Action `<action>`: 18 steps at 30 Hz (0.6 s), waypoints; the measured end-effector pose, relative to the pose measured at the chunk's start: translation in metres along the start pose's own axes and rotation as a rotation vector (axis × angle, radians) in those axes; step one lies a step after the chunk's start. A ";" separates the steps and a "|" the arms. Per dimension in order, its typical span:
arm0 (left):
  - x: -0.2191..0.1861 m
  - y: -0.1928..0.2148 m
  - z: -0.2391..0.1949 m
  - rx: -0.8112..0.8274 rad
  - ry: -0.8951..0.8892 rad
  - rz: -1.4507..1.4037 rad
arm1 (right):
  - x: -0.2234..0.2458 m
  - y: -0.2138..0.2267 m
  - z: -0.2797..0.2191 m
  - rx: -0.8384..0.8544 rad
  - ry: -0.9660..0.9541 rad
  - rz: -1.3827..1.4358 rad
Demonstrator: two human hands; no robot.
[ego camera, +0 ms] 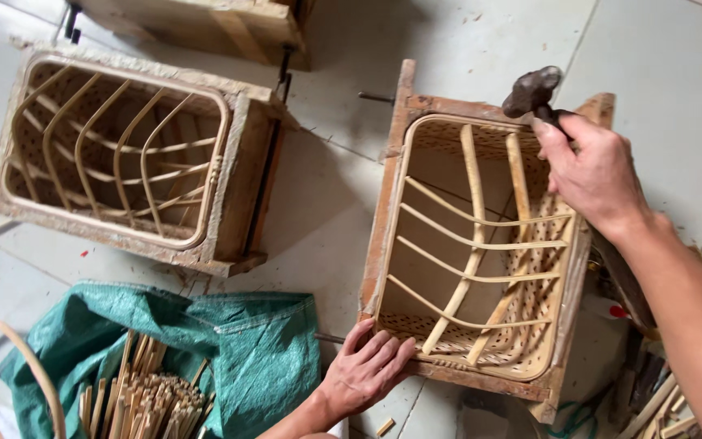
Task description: The person assembles a rectangular basket frame by inserting curved bamboo strips into a wooden mold. They apply glue to the joints, use a hammer to secure the strips, and trim excess material with pliers.
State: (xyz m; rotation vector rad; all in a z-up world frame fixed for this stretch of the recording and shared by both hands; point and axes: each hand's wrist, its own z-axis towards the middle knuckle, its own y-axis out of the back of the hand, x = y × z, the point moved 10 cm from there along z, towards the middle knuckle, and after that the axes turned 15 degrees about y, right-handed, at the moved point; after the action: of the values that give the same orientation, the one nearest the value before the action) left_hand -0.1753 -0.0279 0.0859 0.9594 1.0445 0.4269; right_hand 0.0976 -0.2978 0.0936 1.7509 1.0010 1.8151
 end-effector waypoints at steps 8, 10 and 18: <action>0.002 0.011 0.001 -0.017 0.006 -0.074 | 0.047 -0.044 0.039 0.052 0.073 0.101; 0.004 0.019 0.001 -0.063 0.023 -0.166 | 0.059 -0.060 0.045 0.090 0.061 0.100; 0.084 -0.024 -0.035 -0.204 0.837 -0.850 | 0.125 -0.113 -0.009 0.309 0.189 0.128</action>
State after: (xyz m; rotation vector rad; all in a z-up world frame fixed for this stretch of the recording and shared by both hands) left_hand -0.1691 0.0343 0.0150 0.0525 1.9915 0.1961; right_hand 0.0548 -0.1347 0.0939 1.8823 1.3330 2.0243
